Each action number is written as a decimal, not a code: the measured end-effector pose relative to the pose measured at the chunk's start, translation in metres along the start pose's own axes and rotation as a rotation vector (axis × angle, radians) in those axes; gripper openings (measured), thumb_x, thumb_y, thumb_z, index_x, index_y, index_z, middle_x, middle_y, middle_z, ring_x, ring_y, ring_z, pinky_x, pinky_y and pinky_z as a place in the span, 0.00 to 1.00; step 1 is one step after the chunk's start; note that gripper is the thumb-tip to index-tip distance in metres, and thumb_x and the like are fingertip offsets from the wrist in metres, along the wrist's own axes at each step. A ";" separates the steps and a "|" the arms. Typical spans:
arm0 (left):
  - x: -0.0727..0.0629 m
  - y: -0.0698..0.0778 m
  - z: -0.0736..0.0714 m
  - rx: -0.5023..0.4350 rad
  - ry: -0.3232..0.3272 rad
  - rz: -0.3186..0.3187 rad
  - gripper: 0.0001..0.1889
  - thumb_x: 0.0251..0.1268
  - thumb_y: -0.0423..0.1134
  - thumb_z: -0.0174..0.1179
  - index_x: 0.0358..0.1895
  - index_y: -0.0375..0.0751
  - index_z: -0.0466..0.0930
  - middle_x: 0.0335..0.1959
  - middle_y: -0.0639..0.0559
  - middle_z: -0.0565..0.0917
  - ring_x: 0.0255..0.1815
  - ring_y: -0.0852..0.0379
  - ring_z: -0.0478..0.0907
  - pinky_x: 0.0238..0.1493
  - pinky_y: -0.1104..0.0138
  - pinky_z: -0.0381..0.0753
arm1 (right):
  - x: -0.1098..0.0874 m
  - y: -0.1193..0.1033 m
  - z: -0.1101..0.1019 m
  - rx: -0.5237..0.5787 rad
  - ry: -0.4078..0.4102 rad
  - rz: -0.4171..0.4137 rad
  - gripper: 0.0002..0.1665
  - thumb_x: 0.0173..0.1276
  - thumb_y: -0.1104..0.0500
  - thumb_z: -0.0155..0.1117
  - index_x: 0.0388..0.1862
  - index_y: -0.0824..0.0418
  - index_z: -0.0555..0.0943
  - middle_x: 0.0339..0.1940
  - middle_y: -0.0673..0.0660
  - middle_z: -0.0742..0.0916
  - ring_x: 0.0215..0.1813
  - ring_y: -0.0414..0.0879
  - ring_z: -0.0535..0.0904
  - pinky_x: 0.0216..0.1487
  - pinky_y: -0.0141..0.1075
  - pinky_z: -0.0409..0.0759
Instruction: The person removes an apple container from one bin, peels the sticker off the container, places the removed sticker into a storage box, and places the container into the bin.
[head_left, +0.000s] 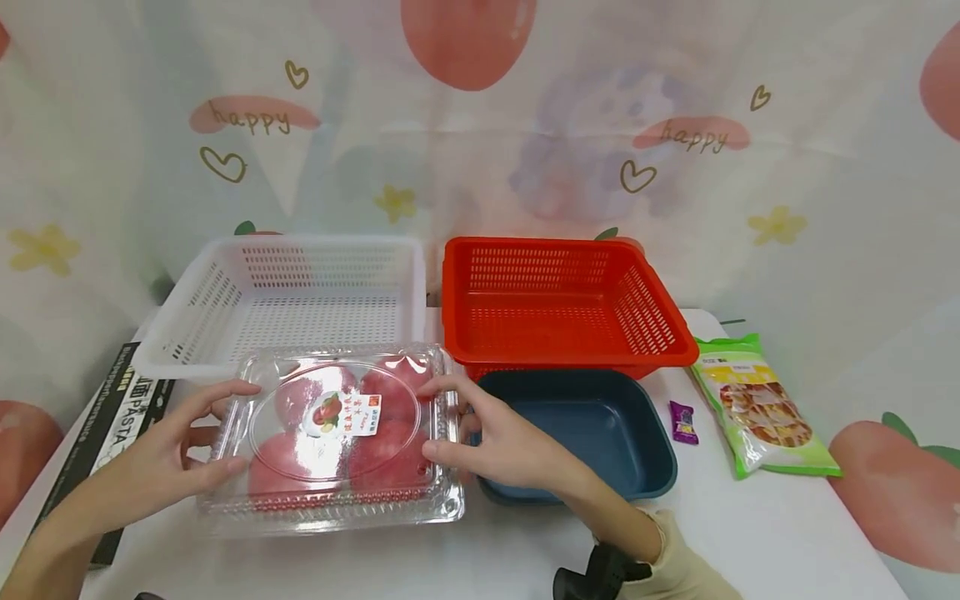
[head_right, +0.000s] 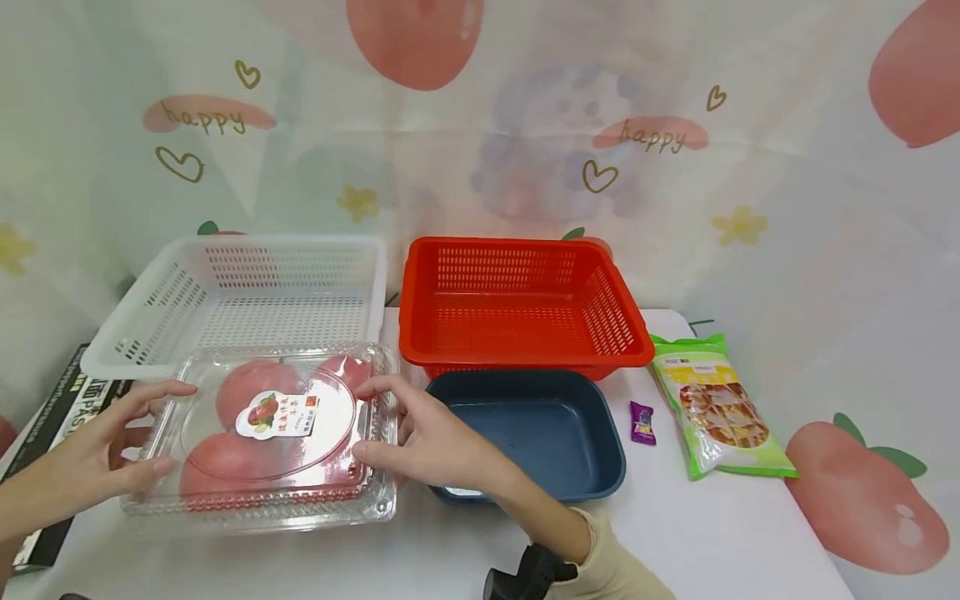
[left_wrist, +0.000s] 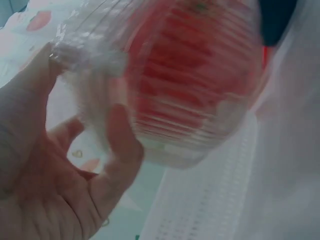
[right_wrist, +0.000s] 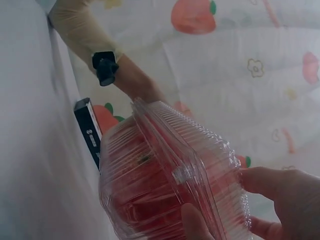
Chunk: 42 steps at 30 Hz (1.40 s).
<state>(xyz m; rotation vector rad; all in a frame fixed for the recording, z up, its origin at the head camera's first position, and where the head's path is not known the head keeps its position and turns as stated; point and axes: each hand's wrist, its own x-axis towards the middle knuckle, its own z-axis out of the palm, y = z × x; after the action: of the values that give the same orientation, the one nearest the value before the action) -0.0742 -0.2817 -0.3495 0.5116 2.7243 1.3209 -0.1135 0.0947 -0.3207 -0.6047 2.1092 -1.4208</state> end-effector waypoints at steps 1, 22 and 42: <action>-0.002 -0.002 -0.002 0.022 -0.014 -0.022 0.38 0.59 0.33 0.66 0.71 0.55 0.58 0.53 0.59 0.66 0.40 0.65 0.77 0.32 0.69 0.82 | 0.001 0.001 0.004 0.000 -0.011 -0.004 0.32 0.63 0.51 0.68 0.64 0.38 0.66 0.56 0.53 0.74 0.42 0.50 0.80 0.35 0.44 0.86; -0.024 -0.053 -0.035 0.095 -0.367 -0.085 0.44 0.66 0.38 0.61 0.76 0.55 0.39 0.40 0.47 0.69 0.32 0.67 0.75 0.27 0.71 0.74 | 0.035 0.028 0.064 0.082 -0.074 -0.035 0.30 0.64 0.57 0.67 0.63 0.42 0.68 0.43 0.53 0.74 0.31 0.40 0.76 0.29 0.44 0.85; -0.013 -0.061 -0.033 0.060 -0.371 -0.211 0.47 0.67 0.42 0.61 0.78 0.55 0.33 0.66 0.32 0.59 0.52 0.39 0.76 0.35 0.64 0.81 | 0.051 0.018 0.062 -0.563 -0.022 0.047 0.36 0.65 0.32 0.56 0.70 0.22 0.56 0.39 0.50 0.76 0.28 0.41 0.74 0.25 0.34 0.71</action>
<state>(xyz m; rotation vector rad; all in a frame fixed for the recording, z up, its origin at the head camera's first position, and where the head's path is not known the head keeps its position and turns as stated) -0.0850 -0.3461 -0.3769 0.4108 2.4379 0.9833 -0.1141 0.0257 -0.3662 -0.7641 2.4933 -0.7764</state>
